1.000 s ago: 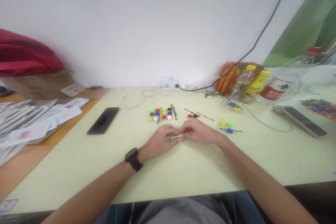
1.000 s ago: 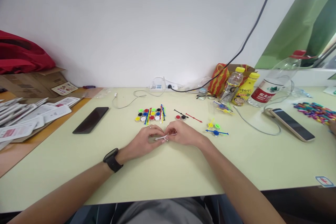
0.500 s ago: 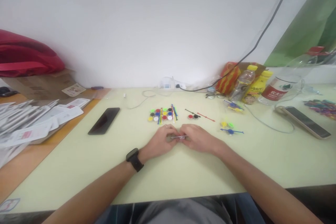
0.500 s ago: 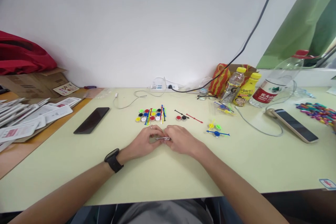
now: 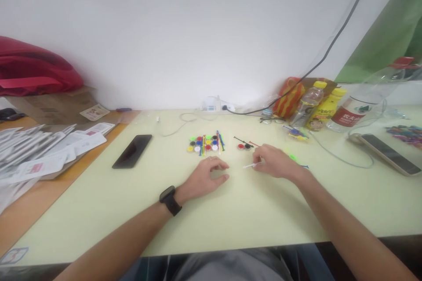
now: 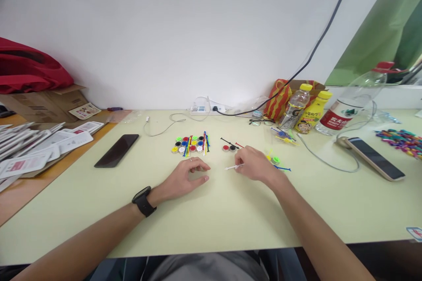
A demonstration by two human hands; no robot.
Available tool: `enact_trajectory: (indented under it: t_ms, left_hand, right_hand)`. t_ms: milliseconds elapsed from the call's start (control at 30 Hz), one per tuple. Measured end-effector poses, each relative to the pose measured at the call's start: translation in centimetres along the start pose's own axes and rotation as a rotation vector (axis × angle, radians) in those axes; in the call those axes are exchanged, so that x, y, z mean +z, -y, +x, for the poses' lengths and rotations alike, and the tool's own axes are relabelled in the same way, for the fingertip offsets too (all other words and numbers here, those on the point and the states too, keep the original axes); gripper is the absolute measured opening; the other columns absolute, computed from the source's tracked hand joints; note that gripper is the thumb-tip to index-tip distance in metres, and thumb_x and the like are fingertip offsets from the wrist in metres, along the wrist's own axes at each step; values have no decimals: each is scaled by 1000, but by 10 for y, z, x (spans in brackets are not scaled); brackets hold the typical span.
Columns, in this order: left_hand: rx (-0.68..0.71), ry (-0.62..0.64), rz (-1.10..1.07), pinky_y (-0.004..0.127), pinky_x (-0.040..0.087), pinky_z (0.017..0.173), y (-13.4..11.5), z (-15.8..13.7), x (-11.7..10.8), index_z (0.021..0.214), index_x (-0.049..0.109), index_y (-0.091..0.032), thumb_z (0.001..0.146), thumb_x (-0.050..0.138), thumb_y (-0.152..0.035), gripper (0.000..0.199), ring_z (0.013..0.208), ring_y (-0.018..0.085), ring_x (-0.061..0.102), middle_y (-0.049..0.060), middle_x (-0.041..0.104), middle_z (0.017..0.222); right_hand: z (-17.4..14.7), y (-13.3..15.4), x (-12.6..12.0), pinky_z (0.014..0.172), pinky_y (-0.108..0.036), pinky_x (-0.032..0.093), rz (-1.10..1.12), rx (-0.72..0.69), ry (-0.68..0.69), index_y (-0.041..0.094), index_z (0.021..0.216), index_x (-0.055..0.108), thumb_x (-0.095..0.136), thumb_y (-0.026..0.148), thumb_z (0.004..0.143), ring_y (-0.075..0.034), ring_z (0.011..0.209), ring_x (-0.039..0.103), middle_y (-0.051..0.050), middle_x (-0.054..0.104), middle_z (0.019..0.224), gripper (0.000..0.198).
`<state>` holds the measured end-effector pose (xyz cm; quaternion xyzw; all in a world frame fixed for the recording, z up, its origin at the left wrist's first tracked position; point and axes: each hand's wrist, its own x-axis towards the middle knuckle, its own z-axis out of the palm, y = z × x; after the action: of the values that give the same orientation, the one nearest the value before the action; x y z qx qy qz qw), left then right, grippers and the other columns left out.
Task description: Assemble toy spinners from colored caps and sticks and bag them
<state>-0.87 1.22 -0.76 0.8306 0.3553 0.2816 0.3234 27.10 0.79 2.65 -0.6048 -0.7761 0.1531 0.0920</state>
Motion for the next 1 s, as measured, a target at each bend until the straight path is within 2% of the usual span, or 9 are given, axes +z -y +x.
enact_trajectory:
  t_ms: [133, 233, 367, 467, 567, 633, 833, 933, 1000]
  left_hand:
    - [9, 9, -4, 35, 53, 85, 1, -1, 0, 103, 72, -23, 88, 70, -31, 17, 97, 21, 65, 5, 72, 106]
    - [14, 17, 1, 35, 53, 87, 0, -1, -1, 102, 72, -23, 88, 70, -32, 16, 98, 21, 66, 5, 72, 106]
    - [31, 27, 2, 36, 53, 88, 0, -1, -1, 101, 72, -23, 88, 71, -32, 16, 99, 22, 66, 5, 72, 105]
    - [34, 32, 7, 36, 53, 89, 0, -1, -1, 101, 71, -23, 89, 70, -33, 15, 100, 21, 65, 5, 72, 106]
    - [27, 36, 5, 36, 53, 90, 1, -1, -1, 102, 71, -23, 89, 70, -33, 16, 99, 21, 65, 5, 71, 106]
    - [28, 36, 0, 36, 53, 90, 1, -1, -1, 102, 71, -23, 90, 70, -33, 16, 100, 21, 65, 5, 71, 107]
    - [44, 25, 10, 36, 53, 90, 2, -1, -1, 101, 72, -23, 89, 70, -33, 15, 99, 21, 66, 5, 72, 105]
    - [50, 24, -6, 36, 54, 89, 3, -1, 0, 101, 72, -24, 90, 69, -33, 15, 99, 21, 66, 6, 72, 105]
    - [47, 24, -17, 36, 55, 89, 3, -1, 0, 101, 72, -24, 90, 69, -33, 15, 99, 22, 67, 6, 72, 105]
  right_hand:
    - [4, -26, -6, 85, -37, 38, -151, 45, -87, 22, 79, 72, 69, 19, 78, -27, 96, 62, -7, 72, 87, 4]
    - [6, -41, -10, 87, -38, 37, -171, 69, -93, 23, 82, 73, 69, 19, 77, -27, 98, 62, -6, 72, 89, 7]
    - [5, -49, -19, 85, -38, 38, -163, 85, -51, 24, 79, 73, 69, 21, 76, -27, 97, 64, -5, 72, 90, 6]
    - [6, -52, -31, 81, -33, 43, -98, 51, -26, 25, 87, 75, 74, 26, 75, -25, 96, 65, -5, 73, 96, 12]
    - [15, -53, -39, 75, -29, 46, -10, 8, -49, 24, 94, 76, 69, 33, 83, -22, 91, 67, -5, 74, 101, 16]
    - [24, -52, -36, 72, -29, 45, -35, 34, -88, 22, 91, 76, 64, 29, 87, -20, 86, 67, -6, 75, 99, 14]
    - [46, -47, -5, 68, -30, 39, -143, 128, -148, 21, 78, 73, 64, 17, 82, -22, 80, 65, -8, 74, 85, 11]
    - [49, -49, 2, 72, -32, 39, -152, 133, -211, 20, 76, 68, 61, 17, 85, -23, 83, 62, -9, 72, 84, 12]
    - [48, -50, 2, 76, -33, 39, -146, 123, -267, 20, 83, 66, 56, 18, 89, -24, 88, 61, -9, 72, 89, 11]
